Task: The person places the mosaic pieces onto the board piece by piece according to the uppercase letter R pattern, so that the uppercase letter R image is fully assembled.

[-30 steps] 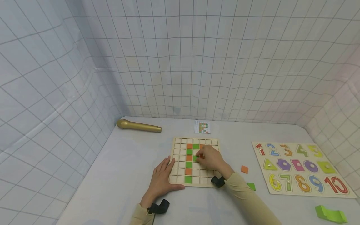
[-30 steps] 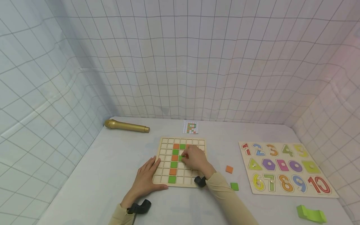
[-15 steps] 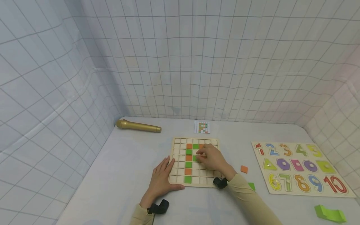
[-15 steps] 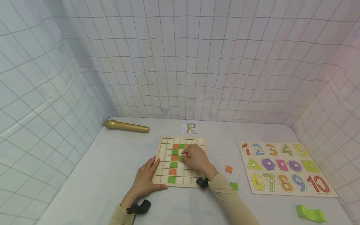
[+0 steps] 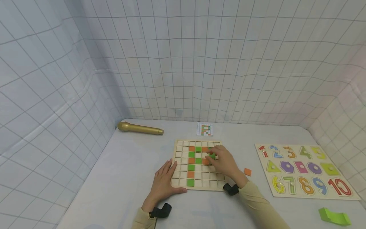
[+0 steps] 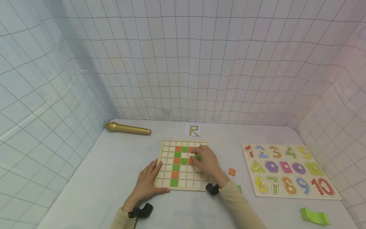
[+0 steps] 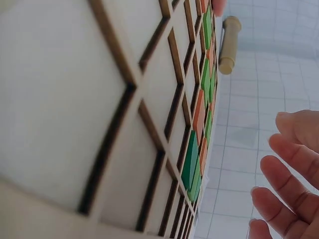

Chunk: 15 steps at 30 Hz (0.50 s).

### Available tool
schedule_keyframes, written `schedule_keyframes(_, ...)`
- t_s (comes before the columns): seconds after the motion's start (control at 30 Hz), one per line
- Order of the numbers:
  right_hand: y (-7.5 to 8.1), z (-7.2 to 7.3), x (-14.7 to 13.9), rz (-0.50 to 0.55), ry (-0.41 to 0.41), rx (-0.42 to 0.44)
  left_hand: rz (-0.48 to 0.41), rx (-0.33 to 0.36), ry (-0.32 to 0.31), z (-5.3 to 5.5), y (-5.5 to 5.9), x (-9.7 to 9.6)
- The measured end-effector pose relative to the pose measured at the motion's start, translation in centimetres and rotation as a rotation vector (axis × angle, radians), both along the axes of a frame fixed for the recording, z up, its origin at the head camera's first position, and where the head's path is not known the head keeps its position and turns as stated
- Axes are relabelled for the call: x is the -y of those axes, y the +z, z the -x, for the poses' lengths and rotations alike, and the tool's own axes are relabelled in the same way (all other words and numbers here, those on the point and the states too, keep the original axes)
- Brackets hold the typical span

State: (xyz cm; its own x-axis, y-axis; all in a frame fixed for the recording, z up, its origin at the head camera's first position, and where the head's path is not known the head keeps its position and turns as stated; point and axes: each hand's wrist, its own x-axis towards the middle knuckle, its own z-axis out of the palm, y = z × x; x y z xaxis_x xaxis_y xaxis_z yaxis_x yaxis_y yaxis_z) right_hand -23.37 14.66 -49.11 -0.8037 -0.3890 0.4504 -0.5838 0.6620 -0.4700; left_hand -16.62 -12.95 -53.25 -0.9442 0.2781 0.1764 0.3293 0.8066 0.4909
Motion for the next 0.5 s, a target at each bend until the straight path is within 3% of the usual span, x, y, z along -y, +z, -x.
schedule_keyframes(0.5,0.2,-1.8,-3.6,0.101,-0.140,-0.104,-0.003,0.008,-0.004,0.0,0.0,0.2)
